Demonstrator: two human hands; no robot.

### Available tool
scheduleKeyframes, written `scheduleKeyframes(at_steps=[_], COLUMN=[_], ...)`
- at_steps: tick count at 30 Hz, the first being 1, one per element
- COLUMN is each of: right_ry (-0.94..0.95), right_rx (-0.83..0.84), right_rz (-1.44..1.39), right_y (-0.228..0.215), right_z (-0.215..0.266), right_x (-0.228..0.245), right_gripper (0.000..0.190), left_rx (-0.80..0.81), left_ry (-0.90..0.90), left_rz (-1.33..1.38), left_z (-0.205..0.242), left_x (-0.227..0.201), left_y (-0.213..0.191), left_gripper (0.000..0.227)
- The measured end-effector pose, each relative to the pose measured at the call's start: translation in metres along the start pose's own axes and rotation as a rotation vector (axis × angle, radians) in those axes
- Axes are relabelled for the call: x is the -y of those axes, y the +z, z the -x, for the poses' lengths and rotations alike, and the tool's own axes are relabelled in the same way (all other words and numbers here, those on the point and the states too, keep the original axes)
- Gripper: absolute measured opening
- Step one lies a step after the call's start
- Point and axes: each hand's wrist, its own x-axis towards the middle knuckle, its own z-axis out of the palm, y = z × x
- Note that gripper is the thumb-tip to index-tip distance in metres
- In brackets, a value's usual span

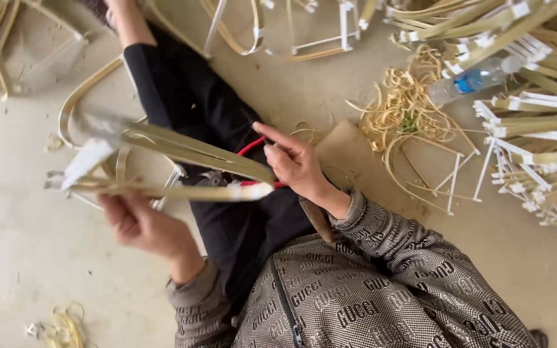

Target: Assembling and trimming bamboo chair components using hand tools while sitting on the floor.

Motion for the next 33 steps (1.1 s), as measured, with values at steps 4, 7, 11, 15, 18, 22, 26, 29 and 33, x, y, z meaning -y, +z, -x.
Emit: scheduleKeyframes(at_steps=[4,7,11,15,18,22,26,29,33], right_ry=[-0.042,-0.012,-0.156,0.012,-0.205,0.285,-0.281,-0.214,-0.075], right_rx=[-0.15,-0.133,0.025,0.403,0.385,-0.319,-0.742,-0.971,-1.168], right_rz=[-0.041,0.038,0.303,0.537,0.659,0.674,0.94,0.397,0.23], right_y=[-0.03,-0.037,-0.001,0.03,0.006,-0.078,-0.269,-0.342,-0.424], right_z=[0.001,0.004,0.022,0.037,0.031,0.016,0.004,-0.026,-0.057], right_x=[0.032,0.036,0.003,0.0,0.003,0.067,0.037,0.064,0.046], right_gripper=[0.047,0.048,0.047,0.066,0.074,0.081,0.087,0.106,0.11], left_rx=[-0.074,-0.016,0.172,0.299,0.4,0.485,0.629,0.586,0.565], left_ry=[0.036,-0.044,-0.029,0.051,0.011,-0.06,-0.055,-0.149,-0.109], left_rz=[-0.022,0.09,-0.049,0.049,0.132,0.204,0.205,-0.034,-0.237], left_z=[-0.021,-0.037,-0.087,-0.17,-0.212,-0.204,-0.153,-0.117,-0.069], left_x=[-0.001,0.022,0.006,-0.024,-0.021,-0.018,0.041,0.086,0.115], left_y=[-0.018,-0.023,0.037,0.122,0.154,0.157,0.118,0.091,0.071], left_gripper=[0.035,0.031,0.037,0.024,0.023,0.057,0.072,0.071,0.056])
